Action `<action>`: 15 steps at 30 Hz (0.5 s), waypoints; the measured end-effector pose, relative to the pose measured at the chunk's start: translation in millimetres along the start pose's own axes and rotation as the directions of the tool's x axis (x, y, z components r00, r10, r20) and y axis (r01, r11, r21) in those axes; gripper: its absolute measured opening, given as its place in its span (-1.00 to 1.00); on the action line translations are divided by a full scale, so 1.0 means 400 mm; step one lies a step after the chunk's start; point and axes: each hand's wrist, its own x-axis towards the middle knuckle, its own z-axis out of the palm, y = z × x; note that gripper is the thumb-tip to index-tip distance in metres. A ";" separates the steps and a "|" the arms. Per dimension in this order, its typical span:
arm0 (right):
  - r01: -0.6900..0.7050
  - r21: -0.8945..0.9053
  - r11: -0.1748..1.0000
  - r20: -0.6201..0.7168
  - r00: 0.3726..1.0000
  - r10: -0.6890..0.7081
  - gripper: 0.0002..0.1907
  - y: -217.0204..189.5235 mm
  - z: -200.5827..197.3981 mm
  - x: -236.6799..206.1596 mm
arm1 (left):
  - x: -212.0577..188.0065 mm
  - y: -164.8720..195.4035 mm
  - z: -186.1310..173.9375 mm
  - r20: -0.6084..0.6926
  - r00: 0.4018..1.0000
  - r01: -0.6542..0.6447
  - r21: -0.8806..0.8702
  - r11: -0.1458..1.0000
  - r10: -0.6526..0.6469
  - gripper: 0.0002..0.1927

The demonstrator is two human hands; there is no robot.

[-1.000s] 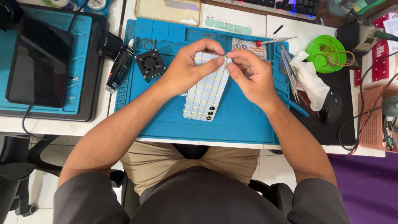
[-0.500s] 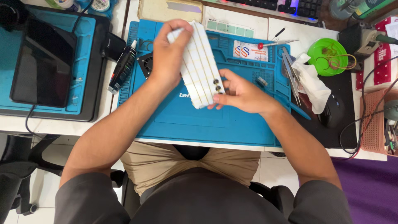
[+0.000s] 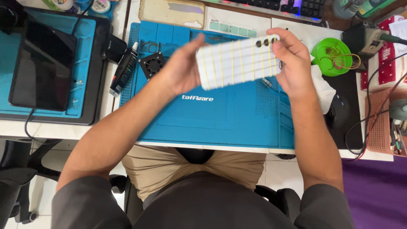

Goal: The person uses a heat gun on the back of a disassembled smartphone, then places a new back cover on it. They press the cover into place and wrap multiple rubber bands around the phone to hold it together while the adhesive sets.

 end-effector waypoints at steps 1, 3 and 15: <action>-0.042 0.032 0.999 0.031 0.999 0.041 -0.69 -0.004 -0.004 0.000 | 0.003 -0.015 0.006 0.030 0.997 0.074 -0.037 0.997 -0.073 -0.23; -0.044 -0.013 0.999 0.062 0.997 0.045 -0.68 -0.010 -0.003 -0.002 | -0.017 -0.038 0.011 0.234 0.956 0.190 -0.035 0.981 -0.176 -0.23; 0.371 -0.776 0.510 0.147 0.893 -0.426 -0.80 -0.068 0.094 -0.036 | -0.012 -0.075 0.015 0.309 0.913 0.243 0.106 0.964 -0.265 -0.20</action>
